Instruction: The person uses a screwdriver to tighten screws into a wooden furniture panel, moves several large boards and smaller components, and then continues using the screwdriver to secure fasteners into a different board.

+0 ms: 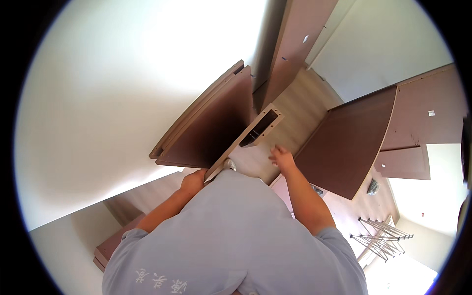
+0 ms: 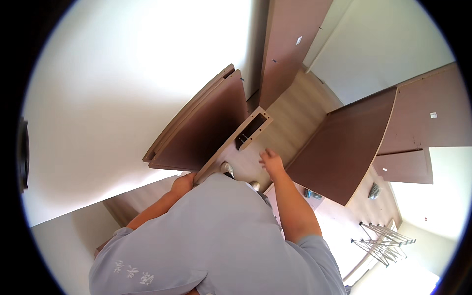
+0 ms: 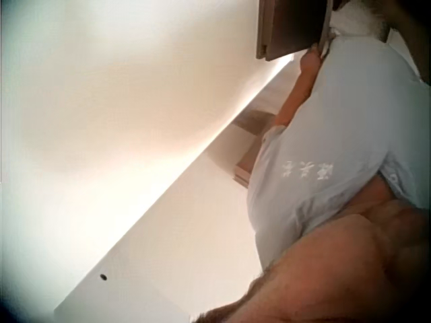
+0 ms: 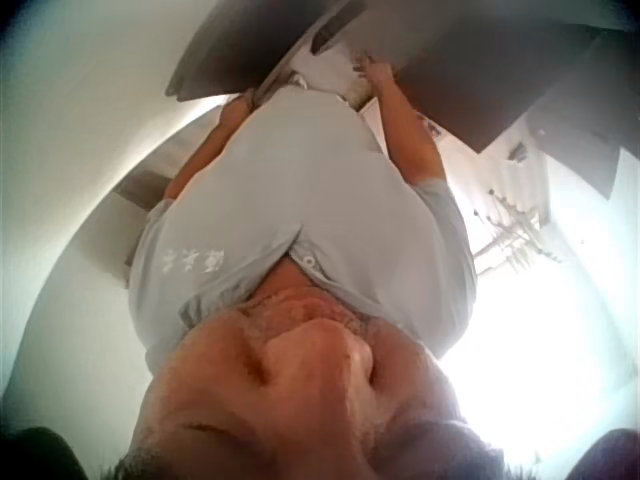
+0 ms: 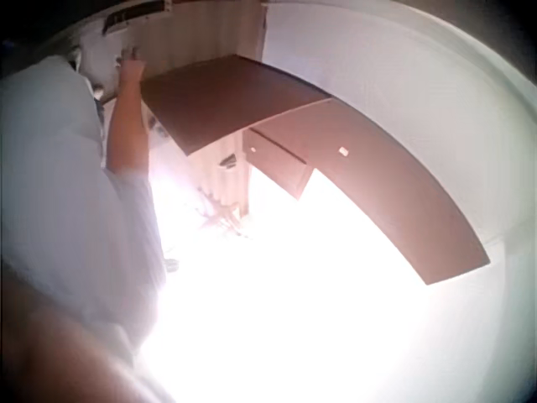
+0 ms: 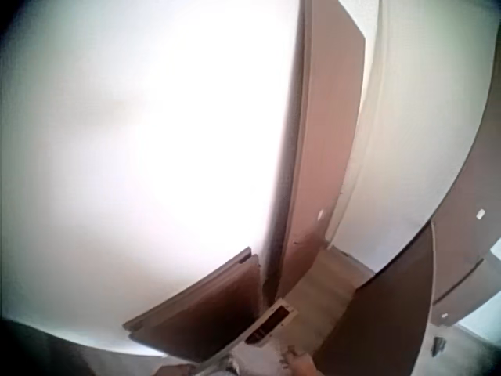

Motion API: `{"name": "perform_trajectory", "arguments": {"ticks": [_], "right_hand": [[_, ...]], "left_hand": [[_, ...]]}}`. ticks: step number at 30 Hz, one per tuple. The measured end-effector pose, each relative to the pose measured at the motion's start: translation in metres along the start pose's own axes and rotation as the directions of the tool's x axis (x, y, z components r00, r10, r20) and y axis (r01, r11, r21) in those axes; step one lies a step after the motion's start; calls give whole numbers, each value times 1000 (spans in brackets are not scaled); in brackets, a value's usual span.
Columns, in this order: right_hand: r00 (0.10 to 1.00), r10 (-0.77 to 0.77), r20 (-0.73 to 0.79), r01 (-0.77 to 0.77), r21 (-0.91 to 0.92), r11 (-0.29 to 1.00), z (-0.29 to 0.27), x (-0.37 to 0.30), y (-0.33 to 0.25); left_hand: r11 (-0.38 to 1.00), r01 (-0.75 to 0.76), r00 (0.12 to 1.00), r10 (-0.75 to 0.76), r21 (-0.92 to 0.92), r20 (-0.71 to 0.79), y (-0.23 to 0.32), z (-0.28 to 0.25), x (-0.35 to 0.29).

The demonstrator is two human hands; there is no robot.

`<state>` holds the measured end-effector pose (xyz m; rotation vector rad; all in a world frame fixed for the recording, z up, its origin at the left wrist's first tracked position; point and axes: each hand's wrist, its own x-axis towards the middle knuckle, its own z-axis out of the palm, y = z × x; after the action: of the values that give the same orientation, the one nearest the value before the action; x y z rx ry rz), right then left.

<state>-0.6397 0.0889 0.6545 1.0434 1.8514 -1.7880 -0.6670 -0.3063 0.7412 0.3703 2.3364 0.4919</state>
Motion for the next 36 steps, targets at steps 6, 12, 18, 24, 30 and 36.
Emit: {"name": "perform_trajectory", "arguments": {"ticks": [6,12,18,24,30,36], "right_hand": [[985,-171,36,152,-657,738,-100,-18,259],[996,79,-38,-88,-467,880,-202,-111,487],[960,222,-173,-267,-308,913,-204,-169,548],[944,-329,-14,150,-872,467,-146,-213,465],[938,46,-343,-111,-173,979,-111,-237,403],[790,505,-349,-285,520,805,-59,-263,396]], "left_hand": [[999,3,997,-6,-42,-73,33,-6,-2],[998,-43,992,38,-40,-124,54,-11,23],[997,-47,972,33,-53,-234,58,-10,23],[996,-81,958,65,-44,-279,52,-6,29],[983,-178,936,159,-34,-315,21,1,22],[939,-240,946,169,-245,-276,-49,0,-14]]}}
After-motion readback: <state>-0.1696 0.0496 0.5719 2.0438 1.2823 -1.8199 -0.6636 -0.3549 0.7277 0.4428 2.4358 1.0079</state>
